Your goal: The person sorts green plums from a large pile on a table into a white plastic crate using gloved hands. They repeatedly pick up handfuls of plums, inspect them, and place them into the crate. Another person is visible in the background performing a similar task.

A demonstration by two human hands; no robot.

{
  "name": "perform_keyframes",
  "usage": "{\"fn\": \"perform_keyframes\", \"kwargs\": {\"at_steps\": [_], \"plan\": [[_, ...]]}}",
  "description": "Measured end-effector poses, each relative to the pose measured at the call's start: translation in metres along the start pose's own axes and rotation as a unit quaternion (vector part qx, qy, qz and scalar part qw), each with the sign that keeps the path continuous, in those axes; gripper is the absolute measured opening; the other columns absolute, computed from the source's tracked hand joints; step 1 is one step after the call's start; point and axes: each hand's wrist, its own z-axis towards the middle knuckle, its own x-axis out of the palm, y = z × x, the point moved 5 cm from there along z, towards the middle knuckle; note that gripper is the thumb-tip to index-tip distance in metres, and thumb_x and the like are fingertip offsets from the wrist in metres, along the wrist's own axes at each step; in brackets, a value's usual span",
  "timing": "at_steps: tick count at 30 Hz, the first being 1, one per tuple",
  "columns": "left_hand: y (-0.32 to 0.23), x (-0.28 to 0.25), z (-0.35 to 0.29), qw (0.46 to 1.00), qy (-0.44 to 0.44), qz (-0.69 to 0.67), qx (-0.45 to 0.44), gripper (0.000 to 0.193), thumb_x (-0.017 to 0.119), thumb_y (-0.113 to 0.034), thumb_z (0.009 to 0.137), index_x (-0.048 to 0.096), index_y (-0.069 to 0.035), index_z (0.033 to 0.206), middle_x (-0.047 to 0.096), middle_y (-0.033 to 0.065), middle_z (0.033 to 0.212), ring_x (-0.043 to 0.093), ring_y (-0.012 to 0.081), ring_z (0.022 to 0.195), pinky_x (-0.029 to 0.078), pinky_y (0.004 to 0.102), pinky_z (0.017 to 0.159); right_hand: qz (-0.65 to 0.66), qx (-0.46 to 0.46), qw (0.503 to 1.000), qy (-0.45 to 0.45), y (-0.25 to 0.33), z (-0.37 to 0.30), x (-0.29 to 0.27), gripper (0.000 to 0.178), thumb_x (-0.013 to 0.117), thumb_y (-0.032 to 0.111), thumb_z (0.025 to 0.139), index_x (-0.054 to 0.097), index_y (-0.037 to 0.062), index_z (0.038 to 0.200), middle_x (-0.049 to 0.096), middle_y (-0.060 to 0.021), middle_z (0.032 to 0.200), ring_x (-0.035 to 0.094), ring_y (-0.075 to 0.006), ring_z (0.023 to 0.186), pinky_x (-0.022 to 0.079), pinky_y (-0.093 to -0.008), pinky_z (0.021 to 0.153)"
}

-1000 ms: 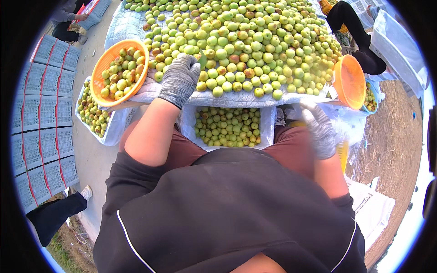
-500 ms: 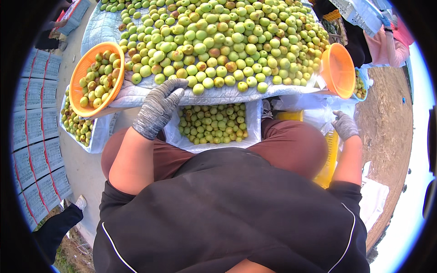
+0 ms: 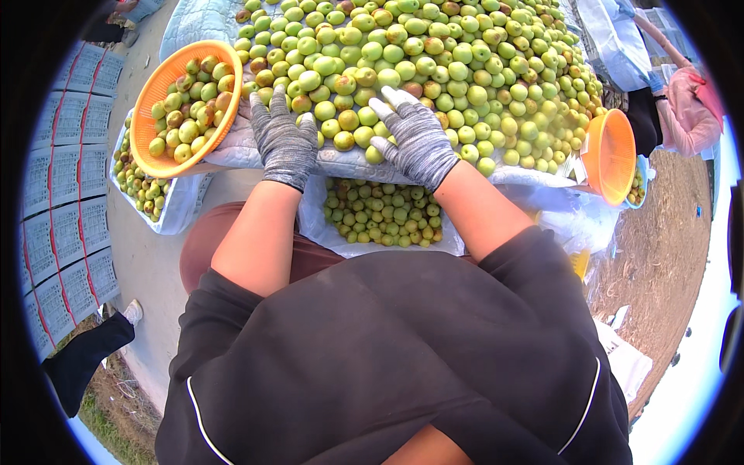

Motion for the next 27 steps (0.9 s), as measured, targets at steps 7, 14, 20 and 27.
{"fn": "perform_keyframes", "kwargs": {"at_steps": [7,14,20,27], "plan": [[-0.020,0.021,-0.010,0.988,0.138,0.010,0.065,0.075,0.066,-0.040,0.094,0.040,-0.005,0.155,0.024,0.0304,0.162,0.021,0.0490,0.151,0.015,0.0594,0.125,-0.047,-0.099,0.990,0.092,-0.022,-0.012,-0.008,0.046,0.064,0.030,0.094,0.063,0.0057,0.133,0.057,-0.0143,0.142,0.049,-0.0326,0.135,0.037,-0.0492,0.115],[-0.065,0.016,-0.050,0.948,0.229,-0.086,0.201,0.061,0.068,-0.029,0.088,0.053,-0.002,0.140,0.042,0.0276,0.153,0.033,0.0463,0.147,0.019,0.0615,0.123,0.068,-0.066,0.995,-0.020,0.005,0.080,0.009,0.026,0.065,0.022,0.092,0.068,0.0078,0.114,0.068,-0.0130,0.109,0.068,-0.0320,0.099,0.054,-0.0454,0.088],[-0.052,-0.014,-0.031,0.909,0.228,-0.326,0.121,0.022,0.060,-0.007,0.093,0.068,-0.004,0.114,0.068,0.0171,0.110,0.066,0.0336,0.104,0.052,0.0446,0.095,-0.067,-0.009,0.970,0.234,0.013,0.111,0.037,0.031,0.065,0.021,0.091,0.064,0.0076,0.119,0.066,-0.0155,0.118,0.070,-0.0304,0.105,0.059,-0.0438,0.084],[-0.043,-0.023,-0.024,0.686,0.332,-0.625,-0.171,0.041,0.065,-0.020,0.097,0.056,-0.003,0.132,0.064,0.0115,0.120,0.066,0.0171,0.098,0.059,0.0315,0.079,0.184,-0.126,0.971,0.087,0.035,0.082,-0.034,0.033,0.063,0.033,0.097,0.069,0.0085,0.118,0.069,-0.0153,0.108,0.069,-0.0336,0.101,0.055,-0.0442,0.091]]}}
